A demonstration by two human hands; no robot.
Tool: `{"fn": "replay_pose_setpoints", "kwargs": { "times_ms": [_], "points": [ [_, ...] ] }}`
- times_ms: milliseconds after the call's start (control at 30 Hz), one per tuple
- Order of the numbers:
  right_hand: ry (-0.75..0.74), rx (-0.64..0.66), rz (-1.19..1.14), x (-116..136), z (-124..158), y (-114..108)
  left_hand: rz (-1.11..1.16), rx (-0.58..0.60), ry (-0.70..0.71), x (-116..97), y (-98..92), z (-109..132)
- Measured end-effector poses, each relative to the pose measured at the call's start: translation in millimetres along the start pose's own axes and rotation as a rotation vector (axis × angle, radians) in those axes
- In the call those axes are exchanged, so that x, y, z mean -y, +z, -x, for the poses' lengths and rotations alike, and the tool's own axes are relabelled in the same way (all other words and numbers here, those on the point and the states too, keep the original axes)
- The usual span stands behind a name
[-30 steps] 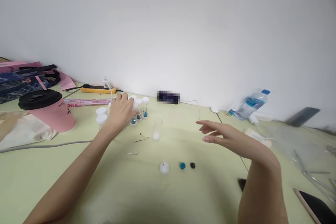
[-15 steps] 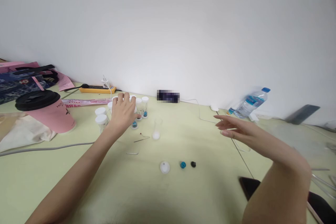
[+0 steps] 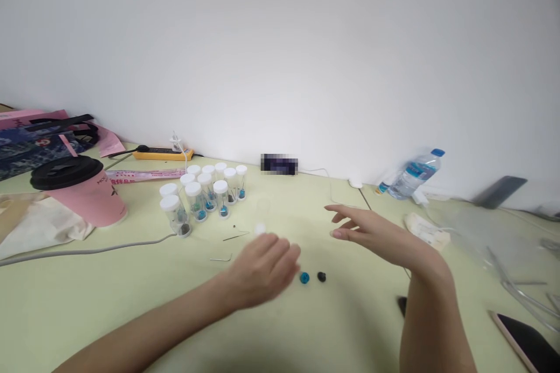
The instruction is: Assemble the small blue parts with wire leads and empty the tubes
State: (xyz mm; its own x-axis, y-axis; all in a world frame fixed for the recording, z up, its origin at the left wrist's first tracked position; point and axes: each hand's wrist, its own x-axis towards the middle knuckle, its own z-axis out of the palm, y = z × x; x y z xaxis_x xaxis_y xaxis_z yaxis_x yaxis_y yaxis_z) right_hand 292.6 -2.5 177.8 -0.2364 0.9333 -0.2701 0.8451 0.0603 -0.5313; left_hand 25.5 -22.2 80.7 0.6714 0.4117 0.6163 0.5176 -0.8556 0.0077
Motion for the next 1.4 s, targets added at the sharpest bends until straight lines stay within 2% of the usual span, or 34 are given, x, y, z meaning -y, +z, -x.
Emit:
{"fn": "replay_pose_setpoints", "kwargs": {
  "times_ms": [67, 167, 233, 400, 500, 633, 867, 1133, 1267, 1400],
  "points": [
    [0.037, 0.007, 0.025, -3.3, 2.3, 5.2, 0.127, 0.046, 0.037, -11.1, 17.2, 27.1],
    [0.072, 0.049, 0.059, -8.7, 5.3, 18.2, 0.31, 0.091, -0.096, -17.0, 33.5, 59.4],
    [0.073, 0.058, 0.072, -11.4, 7.5, 31.8, 0.377, 0.169, -0.163, -18.0, 40.2, 67.6],
    [0.109, -0.004, 0.117, -22.6, 15.7, 76.9, 0.409, 0.23, -0.318, -19.7, 51.6, 57.2],
    [0.102, 0.044, 0.068, -34.3, 16.2, 100.9, 0.439, 0.267, -0.435, -17.3, 52.5, 52.4],
    [-0.023, 0.032, -0.032, -41.9, 6.6, 123.2, 0.488, 0.316, -0.502, -12.4, 48.5, 53.2],
    [-0.267, -0.124, -0.008, -29.2, -4.0, 147.7, 0.551, 0.26, -0.572, -8.1, 50.5, 53.2],
    [-0.341, -0.323, -0.044, -34.7, -25.0, 176.0, 0.643, 0.238, -0.511, -2.2, 55.2, 55.1],
    [-0.384, -0.368, -0.092, -37.5, -35.2, 185.7, 0.69, 0.236, -0.468, 1.6, 57.6, 57.2],
    [-0.377, -0.385, -0.125, -42.0, -40.0, 185.1, 0.696, 0.26, -0.457, 2.0, 58.3, 58.4]
  ]
}}
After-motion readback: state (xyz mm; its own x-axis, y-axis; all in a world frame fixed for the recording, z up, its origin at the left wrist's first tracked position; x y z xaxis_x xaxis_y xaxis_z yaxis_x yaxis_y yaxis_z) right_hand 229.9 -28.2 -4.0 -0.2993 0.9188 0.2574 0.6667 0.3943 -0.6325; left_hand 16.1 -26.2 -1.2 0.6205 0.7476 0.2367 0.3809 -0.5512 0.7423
